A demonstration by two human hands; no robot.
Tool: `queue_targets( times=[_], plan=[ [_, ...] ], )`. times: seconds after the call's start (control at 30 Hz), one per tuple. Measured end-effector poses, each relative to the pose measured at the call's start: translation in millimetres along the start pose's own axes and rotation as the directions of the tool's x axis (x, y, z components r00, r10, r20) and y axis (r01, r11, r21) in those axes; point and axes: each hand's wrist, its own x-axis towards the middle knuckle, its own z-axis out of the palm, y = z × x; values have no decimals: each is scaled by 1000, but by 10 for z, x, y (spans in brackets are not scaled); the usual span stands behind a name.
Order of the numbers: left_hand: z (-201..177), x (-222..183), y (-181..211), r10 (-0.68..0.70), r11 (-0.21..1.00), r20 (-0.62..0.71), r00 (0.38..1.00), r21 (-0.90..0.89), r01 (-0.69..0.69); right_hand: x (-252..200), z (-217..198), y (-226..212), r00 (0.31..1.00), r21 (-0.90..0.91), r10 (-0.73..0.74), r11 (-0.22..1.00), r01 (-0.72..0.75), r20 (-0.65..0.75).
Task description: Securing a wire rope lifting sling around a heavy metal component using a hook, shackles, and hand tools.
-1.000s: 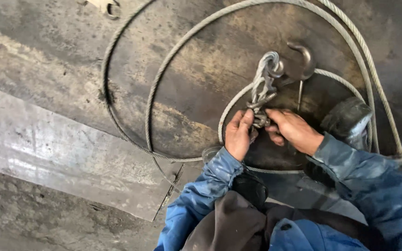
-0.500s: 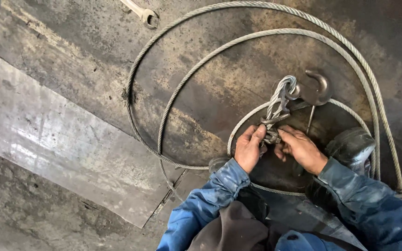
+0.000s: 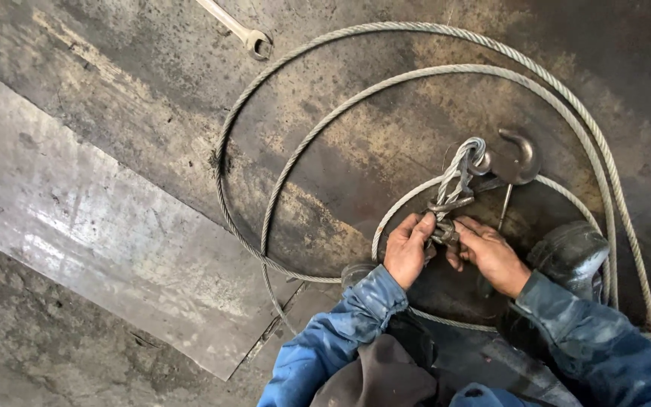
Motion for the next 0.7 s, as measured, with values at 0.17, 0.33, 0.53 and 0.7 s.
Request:
queue_targets(
  times=[0.17,0.33,0.53,0.7],
  plan=[
    [-60,0,-117,-25,1000,-4,1000,6,25,-59,167,37,996,278,57,960,-35,-71],
    [-73,-28,-178,8,1000,47,999,22,-9,48,-91,231,937,508,47,830,-230,347],
    [7,-22,-6,-29,1000,39,999,-1,29,-228,214,-325,989,114,142,984,-136,-45],
    [-61,11,-136,-1,994,10,1000,111,0,-52,61,-41,1000,-25,-18,1000,18,-8]
  ],
)
